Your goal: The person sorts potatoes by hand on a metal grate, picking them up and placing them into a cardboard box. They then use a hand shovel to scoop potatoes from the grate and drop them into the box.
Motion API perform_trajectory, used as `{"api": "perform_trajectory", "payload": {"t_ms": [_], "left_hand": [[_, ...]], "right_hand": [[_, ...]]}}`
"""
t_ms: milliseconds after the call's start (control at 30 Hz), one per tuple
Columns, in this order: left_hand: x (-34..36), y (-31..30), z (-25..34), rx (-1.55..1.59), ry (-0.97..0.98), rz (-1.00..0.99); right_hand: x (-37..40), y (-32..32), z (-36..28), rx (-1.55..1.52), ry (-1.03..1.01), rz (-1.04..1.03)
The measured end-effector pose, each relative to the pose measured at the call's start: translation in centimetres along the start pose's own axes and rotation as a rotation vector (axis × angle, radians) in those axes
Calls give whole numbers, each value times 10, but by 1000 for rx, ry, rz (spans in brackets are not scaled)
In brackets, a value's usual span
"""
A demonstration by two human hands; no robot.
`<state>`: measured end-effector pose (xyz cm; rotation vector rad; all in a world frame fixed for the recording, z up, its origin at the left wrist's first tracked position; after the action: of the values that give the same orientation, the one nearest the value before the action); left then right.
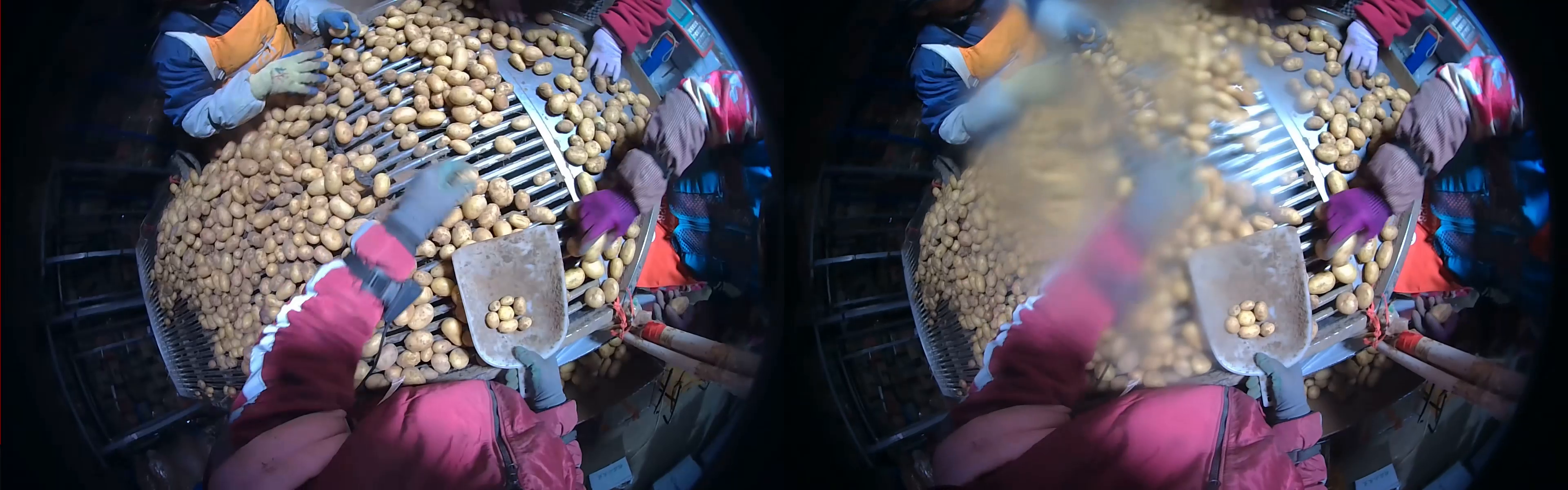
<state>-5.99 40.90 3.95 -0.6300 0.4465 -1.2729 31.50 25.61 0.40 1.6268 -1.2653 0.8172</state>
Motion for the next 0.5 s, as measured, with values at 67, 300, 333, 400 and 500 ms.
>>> {"api": "perform_trajectory", "payload": {"t_ms": [67, 300, 333, 400, 500], "left_hand": [[32, -20, 71, 61, -46, -160], [0, -73, -94, -128, -36, 129], [-11, -81, -116, -390, 48, 162], [-47, -86, -169, -440, -75, 110], [-63, -91, -153, -346, -319, 161]], "right_hand": [[1, 5, -8, -44, -97, 56], [1, 0, -7, -6, -53, -25], [2, -2, -5, -4, -4, -25], [1, -4, 1, -3, 42, -19], [-4, -3, -4, -45, -101, 11]]}}
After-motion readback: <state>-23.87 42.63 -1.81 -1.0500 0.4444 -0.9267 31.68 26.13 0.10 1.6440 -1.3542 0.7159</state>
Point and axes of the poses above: each hand's wrist, its own x-axis away from the middle knuckle, its own y-axis out of the palm, z = x × y, the point moved 8 cm from there along -x, towards the middle knuckle, and after that the axes turned 2 degrees about -y, right-handed, at the moved point
